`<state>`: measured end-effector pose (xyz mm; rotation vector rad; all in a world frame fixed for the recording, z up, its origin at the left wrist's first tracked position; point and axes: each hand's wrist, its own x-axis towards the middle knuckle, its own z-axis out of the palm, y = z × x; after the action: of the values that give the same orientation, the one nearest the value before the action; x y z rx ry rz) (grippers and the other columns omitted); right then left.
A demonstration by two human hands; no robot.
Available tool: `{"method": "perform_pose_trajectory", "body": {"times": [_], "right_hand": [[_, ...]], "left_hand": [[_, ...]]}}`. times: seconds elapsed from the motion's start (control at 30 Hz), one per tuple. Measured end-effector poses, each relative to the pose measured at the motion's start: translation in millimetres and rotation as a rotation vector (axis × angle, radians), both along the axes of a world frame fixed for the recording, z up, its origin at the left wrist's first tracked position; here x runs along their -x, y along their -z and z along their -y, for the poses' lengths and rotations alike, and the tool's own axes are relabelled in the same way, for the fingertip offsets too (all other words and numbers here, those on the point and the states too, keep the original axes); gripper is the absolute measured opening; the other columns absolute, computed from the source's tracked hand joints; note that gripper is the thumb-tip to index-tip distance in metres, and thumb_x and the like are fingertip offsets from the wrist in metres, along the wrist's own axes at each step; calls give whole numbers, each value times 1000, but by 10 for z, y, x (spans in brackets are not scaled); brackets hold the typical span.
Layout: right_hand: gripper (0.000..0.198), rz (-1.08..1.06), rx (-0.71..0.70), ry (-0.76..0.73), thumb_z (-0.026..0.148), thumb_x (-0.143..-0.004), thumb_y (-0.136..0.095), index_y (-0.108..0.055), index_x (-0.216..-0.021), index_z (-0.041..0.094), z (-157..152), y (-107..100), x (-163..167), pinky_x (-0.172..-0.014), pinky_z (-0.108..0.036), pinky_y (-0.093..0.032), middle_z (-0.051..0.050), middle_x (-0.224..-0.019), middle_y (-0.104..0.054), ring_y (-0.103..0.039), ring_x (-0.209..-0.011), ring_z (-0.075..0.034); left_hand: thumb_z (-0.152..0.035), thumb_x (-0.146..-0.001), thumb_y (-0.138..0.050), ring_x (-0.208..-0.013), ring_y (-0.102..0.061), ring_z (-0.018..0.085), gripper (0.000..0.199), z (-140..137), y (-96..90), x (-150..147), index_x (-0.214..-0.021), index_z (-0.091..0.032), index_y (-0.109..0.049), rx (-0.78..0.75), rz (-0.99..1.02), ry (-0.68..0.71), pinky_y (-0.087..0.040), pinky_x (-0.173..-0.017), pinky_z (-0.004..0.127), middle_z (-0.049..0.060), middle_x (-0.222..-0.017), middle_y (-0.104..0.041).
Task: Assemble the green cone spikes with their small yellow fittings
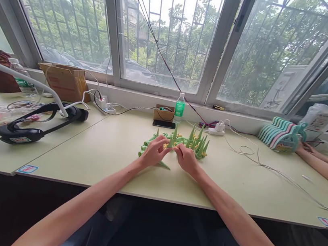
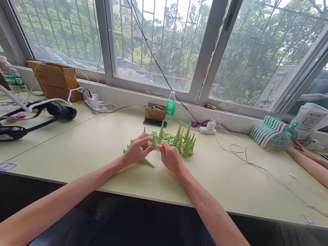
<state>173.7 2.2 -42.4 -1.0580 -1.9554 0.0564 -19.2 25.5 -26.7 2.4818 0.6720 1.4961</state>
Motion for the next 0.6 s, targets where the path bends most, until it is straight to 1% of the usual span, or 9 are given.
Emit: {"method": "perform_pose_trajectory", "body": {"times": [0.17, 0.3, 0.6], "right_hand": [[37, -9, -2, -9, 43, -103, -32, -46, -77, 23, 2, 8, 11, -50, -23, -31, 3, -56, -48, -41, -47, -13], [38, -7, -9, -5, 44, -103, -32, -46, -76, 23, 0, 6, 15, -50, -23, -30, 3, -55, -47, -40, -46, -12], [34, -20, 7, -11, 42, -103, -34, -46, -77, 23, 17, -16, 24, -52, -23, -30, 3, -56, -44, -40, -48, -13]], "left_hand": [[-30, -92, -62, -51, -48, 4, 12, 7, -7, -8, -93, -19, -57, 22, 3, -16, -44, -45, 17, 0, -88, -52], [-31, -93, -61, -51, -48, 4, 11, 10, -11, -6, -94, -20, -58, 27, -4, -10, -44, -46, 17, 0, -88, -52], [-30, -93, -61, -52, -47, 4, 12, -10, 2, -6, -92, -20, -55, 28, -10, -29, -44, -47, 17, 0, -88, -50]]}}
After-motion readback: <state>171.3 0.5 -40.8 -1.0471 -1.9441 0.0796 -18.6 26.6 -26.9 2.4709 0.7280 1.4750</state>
